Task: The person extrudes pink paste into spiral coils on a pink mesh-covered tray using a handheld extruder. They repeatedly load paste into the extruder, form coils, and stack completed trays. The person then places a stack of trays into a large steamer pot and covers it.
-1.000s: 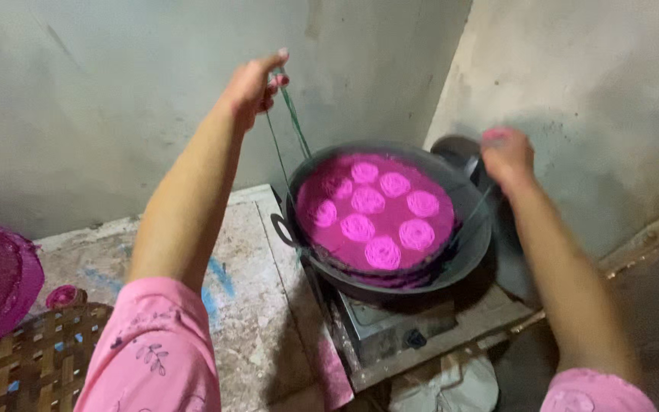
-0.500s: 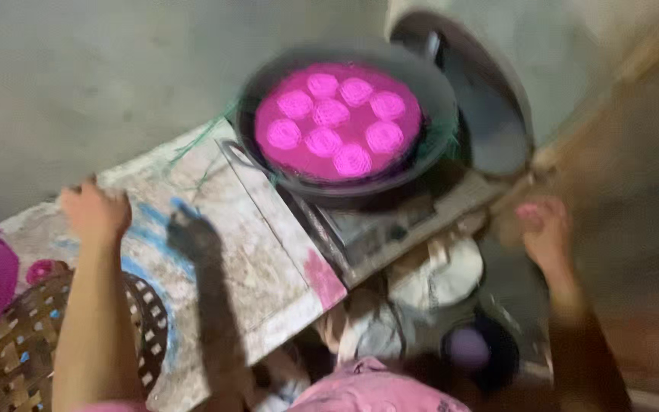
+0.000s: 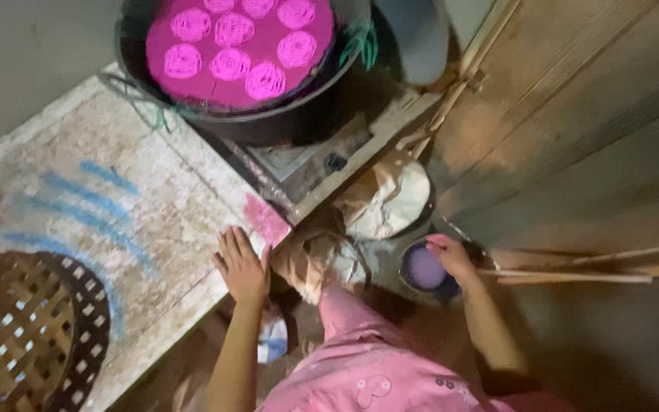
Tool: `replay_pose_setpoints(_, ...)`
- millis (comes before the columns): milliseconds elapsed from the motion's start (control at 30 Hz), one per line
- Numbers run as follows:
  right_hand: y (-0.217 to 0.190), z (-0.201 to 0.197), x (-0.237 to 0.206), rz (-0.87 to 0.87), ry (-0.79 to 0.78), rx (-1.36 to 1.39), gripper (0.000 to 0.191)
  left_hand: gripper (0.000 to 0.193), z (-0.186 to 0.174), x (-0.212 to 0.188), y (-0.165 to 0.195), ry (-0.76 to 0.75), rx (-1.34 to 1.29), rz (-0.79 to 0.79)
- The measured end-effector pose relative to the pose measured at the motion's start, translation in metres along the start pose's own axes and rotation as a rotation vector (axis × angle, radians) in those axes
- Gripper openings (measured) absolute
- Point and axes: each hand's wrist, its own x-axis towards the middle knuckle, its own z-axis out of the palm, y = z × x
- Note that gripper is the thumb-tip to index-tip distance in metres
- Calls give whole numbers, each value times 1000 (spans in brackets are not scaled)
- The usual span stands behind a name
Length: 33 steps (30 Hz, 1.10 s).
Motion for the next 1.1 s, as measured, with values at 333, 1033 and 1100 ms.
replay_pose_setpoints(333, -217, -133, 199, -518, -10, 520, 22, 88, 21, 2, 0, 86, 237, -66)
replay_pose_setpoints(1033, -339, -74, 536, -446, -196, 201, 38, 67, 13, -32, 115, 431, 398, -384)
replay_pose_setpoints(1100, -333, -79, 539, -434, -247, 369, 28, 65, 4, -42, 122, 474, 418, -421)
